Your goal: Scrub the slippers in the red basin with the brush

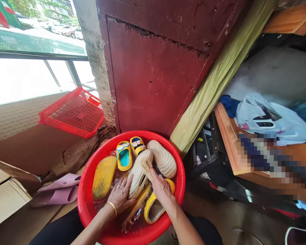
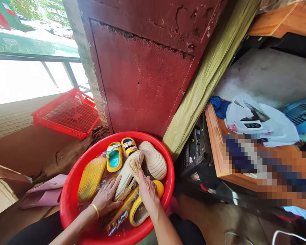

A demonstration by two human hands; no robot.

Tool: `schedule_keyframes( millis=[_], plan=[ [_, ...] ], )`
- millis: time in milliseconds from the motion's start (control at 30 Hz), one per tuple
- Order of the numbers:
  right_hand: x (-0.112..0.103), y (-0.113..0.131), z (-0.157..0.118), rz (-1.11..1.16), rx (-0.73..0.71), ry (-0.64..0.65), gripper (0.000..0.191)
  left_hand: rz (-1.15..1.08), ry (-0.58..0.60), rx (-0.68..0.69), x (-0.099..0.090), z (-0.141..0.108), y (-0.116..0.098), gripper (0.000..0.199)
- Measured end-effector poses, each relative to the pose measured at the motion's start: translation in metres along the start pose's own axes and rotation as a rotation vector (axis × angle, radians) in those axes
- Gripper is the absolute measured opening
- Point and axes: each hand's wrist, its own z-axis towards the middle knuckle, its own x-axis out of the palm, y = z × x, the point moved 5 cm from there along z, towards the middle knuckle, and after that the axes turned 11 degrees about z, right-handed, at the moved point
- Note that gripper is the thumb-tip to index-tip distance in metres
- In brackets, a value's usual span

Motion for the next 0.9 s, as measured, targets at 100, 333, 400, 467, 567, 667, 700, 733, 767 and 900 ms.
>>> schedule_keyframes(
  millis=[100, 333, 400, 467, 567, 667, 700, 733, 767, 900],
  plan=[
    [0.004, 0.004, 0.007, -0.03, 0.053, 0.08, 0.063, 0.006, 0.07, -0.001, 0.001, 0.005, -0.001, 0.104],
    [-0.005, 0.012, 0.017, -0.094, 0.149, 0.168, 0.065, 0.014, 0.068, -0.009, -0.001, 0.019, -0.002, 0.105],
    [-0.011, 0.016, 0.018, -0.114, 0.149, 0.169, 0.066, 0.002, 0.065, -0.001, -0.002, 0.021, -0.003, 0.105],
    [-0.015, 0.022, 0.016, -0.132, 0.144, 0.174, 0.069, -0.007, 0.057, 0.001, -0.004, 0.022, -0.003, 0.104],
    [-0.014, 0.032, -0.002, -0.15, 0.125, 0.19, 0.07, -0.014, 0.044, -0.017, -0.005, 0.019, -0.002, 0.105],
    [-0.003, 0.045, -0.037, -0.176, 0.014, 0.255, 0.076, -0.024, 0.042, -0.038, -0.004, 0.013, -0.003, 0.104],
    [0.001, 0.048, -0.047, -0.194, -0.018, 0.282, 0.081, -0.03, 0.039, -0.045, -0.004, 0.01, -0.004, 0.105],
    [0.003, 0.047, -0.055, -0.222, -0.018, 0.287, 0.082, -0.036, 0.038, -0.053, -0.004, 0.008, -0.006, 0.106],
    [0.001, 0.045, -0.057, -0.251, -0.014, 0.267, 0.083, -0.042, 0.04, -0.06, -0.005, 0.006, -0.007, 0.107],
    [-0.021, 0.03, -0.014, -0.291, 0.036, 0.159, 0.077, -0.026, 0.049, -0.072, -0.006, -0.005, -0.019, 0.107]
  ],
)
